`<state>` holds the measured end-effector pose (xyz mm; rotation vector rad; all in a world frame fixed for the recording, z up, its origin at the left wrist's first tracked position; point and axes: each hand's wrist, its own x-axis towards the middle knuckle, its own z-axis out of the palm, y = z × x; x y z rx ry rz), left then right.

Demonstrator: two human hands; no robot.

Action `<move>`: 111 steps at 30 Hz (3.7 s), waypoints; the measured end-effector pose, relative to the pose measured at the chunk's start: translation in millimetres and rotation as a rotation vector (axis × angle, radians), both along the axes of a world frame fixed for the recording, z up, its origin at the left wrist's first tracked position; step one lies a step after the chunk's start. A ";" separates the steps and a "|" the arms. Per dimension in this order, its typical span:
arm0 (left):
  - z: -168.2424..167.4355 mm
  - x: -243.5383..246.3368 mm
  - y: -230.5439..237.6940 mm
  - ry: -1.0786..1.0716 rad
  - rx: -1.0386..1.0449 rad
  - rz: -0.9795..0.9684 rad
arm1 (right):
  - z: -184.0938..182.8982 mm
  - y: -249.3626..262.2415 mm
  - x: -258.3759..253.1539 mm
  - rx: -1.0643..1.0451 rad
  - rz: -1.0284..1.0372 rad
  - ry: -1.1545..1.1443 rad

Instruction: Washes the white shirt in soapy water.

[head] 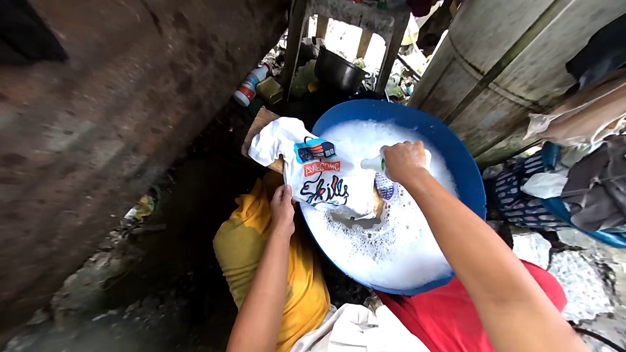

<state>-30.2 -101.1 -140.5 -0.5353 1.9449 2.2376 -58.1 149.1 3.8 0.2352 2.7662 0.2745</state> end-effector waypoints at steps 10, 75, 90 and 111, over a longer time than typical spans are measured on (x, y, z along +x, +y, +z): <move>1.4 0.1 1.0 0.002 0.021 0.011 | -1.1 -4.5 2.6 -0.013 0.007 -0.014; -0.2 2.6 -0.1 0.019 -0.026 -0.017 | -32.6 12.0 70.4 0.059 0.073 -0.162; -1.1 2.7 0.4 0.016 -0.013 -0.002 | -35.8 21.6 64.2 0.029 0.053 -0.085; -1.6 2.1 0.3 0.016 -0.003 -0.002 | -25.5 24.5 41.0 -0.002 0.027 -0.001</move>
